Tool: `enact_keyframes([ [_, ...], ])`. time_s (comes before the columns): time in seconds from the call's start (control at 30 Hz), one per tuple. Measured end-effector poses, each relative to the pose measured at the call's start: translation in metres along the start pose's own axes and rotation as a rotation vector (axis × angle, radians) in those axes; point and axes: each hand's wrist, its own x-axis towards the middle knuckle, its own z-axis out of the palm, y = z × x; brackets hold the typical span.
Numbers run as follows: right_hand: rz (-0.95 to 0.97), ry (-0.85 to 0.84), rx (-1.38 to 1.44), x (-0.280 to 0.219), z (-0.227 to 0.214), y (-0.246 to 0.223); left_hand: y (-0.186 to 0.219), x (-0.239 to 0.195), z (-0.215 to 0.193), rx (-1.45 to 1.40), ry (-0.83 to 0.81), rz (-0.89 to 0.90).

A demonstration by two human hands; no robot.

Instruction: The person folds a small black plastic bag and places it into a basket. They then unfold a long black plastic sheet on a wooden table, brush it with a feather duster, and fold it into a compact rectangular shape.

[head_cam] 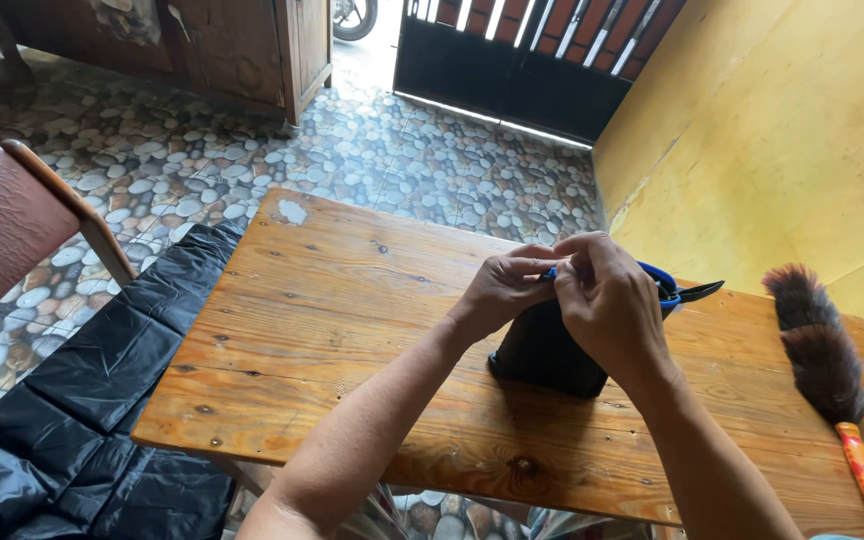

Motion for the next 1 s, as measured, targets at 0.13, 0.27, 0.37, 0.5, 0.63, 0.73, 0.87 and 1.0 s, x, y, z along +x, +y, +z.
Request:
enact_keyframes([
  [0.13, 0.025, 0.000, 0.011, 0.003, 0.000, 0.007, 0.007, -0.001, 0.005, 0.012, 0.017, -0.003],
  [0.27, 0.087, -0.008, 0.045, 0.001, -0.002, 0.010, 0.022, -0.002, 0.011, 0.032, 0.042, -0.012],
  [0.37, 0.064, 0.021, 0.037, 0.001, -0.002, 0.010, 0.028, -0.004, 0.017, 0.072, 0.087, 0.007],
  [0.5, 0.092, 0.069, -0.059, -0.003, 0.002, 0.045, 0.033, -0.003, 0.015, 0.117, 0.150, 0.016],
  [0.63, 0.066, 0.096, -0.054, -0.006, -0.014, 0.061, 0.039, 0.003, 0.010, 0.125, 0.194, 0.053],
  [0.73, 0.015, 0.132, -0.033, -0.016, -0.021, 0.080, 0.039, 0.004, 0.007, 0.153, 0.153, 0.057],
  [0.87, -0.079, 0.166, 0.111, -0.036, -0.030, 0.110, 0.042, 0.006, 0.002, 0.127, 0.117, 0.049],
  [1.0, -0.121, 0.135, 0.175, -0.044, -0.027, 0.104, 0.054, 0.014, -0.004, 0.212, 0.052, 0.021],
])
